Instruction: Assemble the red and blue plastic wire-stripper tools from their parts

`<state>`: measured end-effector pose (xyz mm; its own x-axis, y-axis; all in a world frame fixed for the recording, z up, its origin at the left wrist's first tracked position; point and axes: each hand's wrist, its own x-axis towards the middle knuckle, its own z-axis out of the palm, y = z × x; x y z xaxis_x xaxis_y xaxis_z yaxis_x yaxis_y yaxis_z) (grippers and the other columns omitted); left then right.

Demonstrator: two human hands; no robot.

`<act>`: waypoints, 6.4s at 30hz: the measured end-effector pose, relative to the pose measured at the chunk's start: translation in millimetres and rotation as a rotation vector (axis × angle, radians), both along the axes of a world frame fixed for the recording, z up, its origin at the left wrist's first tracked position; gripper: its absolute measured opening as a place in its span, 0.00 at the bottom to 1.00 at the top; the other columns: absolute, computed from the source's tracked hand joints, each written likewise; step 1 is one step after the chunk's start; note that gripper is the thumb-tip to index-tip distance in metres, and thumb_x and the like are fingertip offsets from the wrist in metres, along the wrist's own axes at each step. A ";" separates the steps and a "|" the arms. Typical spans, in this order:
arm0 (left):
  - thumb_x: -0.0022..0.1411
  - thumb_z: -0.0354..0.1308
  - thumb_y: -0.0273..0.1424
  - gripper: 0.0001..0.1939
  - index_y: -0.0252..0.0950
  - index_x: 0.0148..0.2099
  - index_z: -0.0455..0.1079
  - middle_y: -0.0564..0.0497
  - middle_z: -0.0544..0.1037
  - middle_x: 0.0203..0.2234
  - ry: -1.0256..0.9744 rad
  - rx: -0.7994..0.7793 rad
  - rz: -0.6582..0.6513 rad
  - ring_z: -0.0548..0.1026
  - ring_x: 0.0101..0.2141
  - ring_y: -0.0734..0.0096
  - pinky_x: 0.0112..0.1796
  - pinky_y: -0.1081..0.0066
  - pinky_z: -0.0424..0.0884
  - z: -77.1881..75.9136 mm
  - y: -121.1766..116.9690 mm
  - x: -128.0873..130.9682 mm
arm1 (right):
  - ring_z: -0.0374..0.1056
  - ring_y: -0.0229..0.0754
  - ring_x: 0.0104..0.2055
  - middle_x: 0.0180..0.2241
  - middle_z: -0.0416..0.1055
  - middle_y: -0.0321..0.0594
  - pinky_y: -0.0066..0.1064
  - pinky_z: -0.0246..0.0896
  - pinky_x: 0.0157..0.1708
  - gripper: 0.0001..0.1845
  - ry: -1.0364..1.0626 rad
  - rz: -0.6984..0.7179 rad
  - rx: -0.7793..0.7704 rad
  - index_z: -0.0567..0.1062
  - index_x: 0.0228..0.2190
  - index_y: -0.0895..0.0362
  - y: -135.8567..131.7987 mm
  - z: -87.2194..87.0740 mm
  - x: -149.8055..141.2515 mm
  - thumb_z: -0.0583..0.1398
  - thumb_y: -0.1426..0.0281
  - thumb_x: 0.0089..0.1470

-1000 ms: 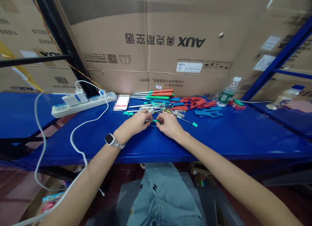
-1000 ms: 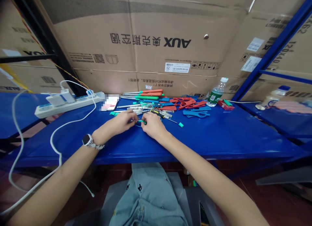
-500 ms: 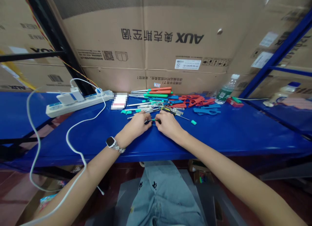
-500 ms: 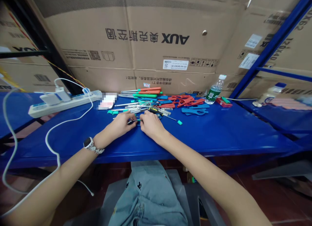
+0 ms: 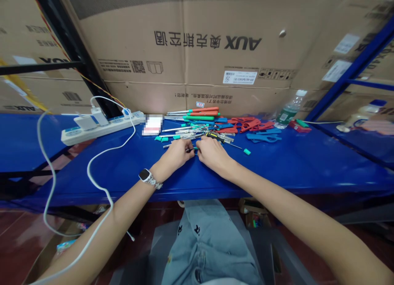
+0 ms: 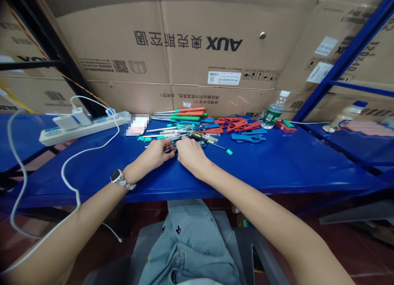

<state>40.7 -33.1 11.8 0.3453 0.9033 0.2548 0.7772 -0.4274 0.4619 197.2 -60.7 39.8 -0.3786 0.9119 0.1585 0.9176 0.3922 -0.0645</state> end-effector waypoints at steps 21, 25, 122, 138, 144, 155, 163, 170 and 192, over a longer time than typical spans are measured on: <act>0.56 0.60 0.23 0.02 0.34 0.32 0.72 0.53 0.73 0.22 -0.036 -0.047 0.008 0.68 0.25 0.69 0.30 0.69 0.61 6.3 -4.9 2.0 | 0.76 0.52 0.46 0.46 0.76 0.54 0.37 0.68 0.43 0.14 -0.022 -0.006 0.009 0.79 0.44 0.61 1.1 0.4 0.0 0.55 0.76 0.63; 0.57 0.60 0.23 0.02 0.34 0.33 0.72 0.52 0.74 0.24 -0.028 -0.032 -0.003 0.68 0.26 0.68 0.31 0.69 0.61 3.8 -3.8 0.1 | 0.76 0.52 0.47 0.47 0.76 0.55 0.37 0.68 0.44 0.16 -0.060 0.016 -0.006 0.79 0.47 0.61 -0.4 2.7 -3.1 0.54 0.77 0.64; 0.63 0.59 0.38 0.09 0.40 0.43 0.71 0.49 0.82 0.39 0.200 -0.034 0.110 0.80 0.41 0.54 0.35 0.65 0.69 11.3 -16.2 7.3 | 0.69 0.43 0.37 0.33 0.73 0.41 0.32 0.57 0.36 0.05 0.168 0.192 0.044 0.78 0.29 0.58 25.7 -15.5 28.4 0.63 0.77 0.56; 0.61 0.59 0.37 0.07 0.40 0.39 0.71 0.52 0.79 0.31 0.128 -0.027 -0.024 0.76 0.33 0.63 0.30 0.69 0.61 9.1 -8.2 -8.4 | 0.73 0.45 0.43 0.49 0.75 0.46 0.43 0.70 0.48 0.16 0.544 0.326 0.101 0.79 0.49 0.56 1.4 -30.0 71.7 0.58 0.74 0.62; 0.64 0.58 0.38 0.09 0.39 0.43 0.74 0.50 0.79 0.34 0.148 0.034 -0.110 0.75 0.33 0.65 0.31 0.68 0.63 6.7 -6.2 -16.9 | 0.68 0.53 0.53 0.48 0.75 0.48 0.52 0.62 0.57 0.14 0.338 0.360 0.156 0.80 0.49 0.56 13.6 -27.3 79.9 0.59 0.69 0.65; 0.74 0.49 0.36 0.16 0.38 0.48 0.79 0.44 0.77 0.41 0.298 0.228 -0.218 0.75 0.42 0.59 0.40 0.65 0.70 9.5 -6.3 -22.0 | 0.72 0.43 0.39 0.40 0.77 0.46 0.38 0.68 0.44 0.11 0.410 0.316 -0.021 0.82 0.43 0.58 29.7 -21.5 81.7 0.61 0.76 0.61; 0.71 0.58 0.45 0.20 0.37 0.56 0.74 0.42 0.74 0.49 0.254 0.277 -0.309 0.72 0.51 0.53 0.52 0.55 0.68 7.6 -12.3 -13.9 | 0.72 0.40 0.36 0.38 0.77 0.45 0.35 0.67 0.40 0.12 0.429 0.272 -0.092 0.82 0.43 0.61 31.7 -15.3 79.3 0.62 0.79 0.58; 0.72 0.57 0.38 0.16 0.42 0.58 0.76 0.44 0.75 0.48 0.269 0.304 -0.413 0.72 0.48 0.56 0.49 0.57 0.69 2.2 -3.6 -17.8 | 0.72 0.40 0.35 0.34 0.78 0.42 0.32 0.65 0.39 0.08 0.348 0.315 -0.141 0.81 0.36 0.60 39.4 -7.2 80.1 0.64 0.80 0.55; 0.73 0.55 0.36 0.15 0.41 0.57 0.76 0.44 0.77 0.48 0.264 0.317 -0.443 0.74 0.48 0.56 0.50 0.56 0.71 1.9 -3.2 -18.3 | 0.72 0.50 0.53 0.49 0.78 0.47 0.46 0.67 0.55 0.14 0.210 0.417 0.085 0.83 0.47 0.56 10.1 -18.8 92.6 0.59 0.73 0.65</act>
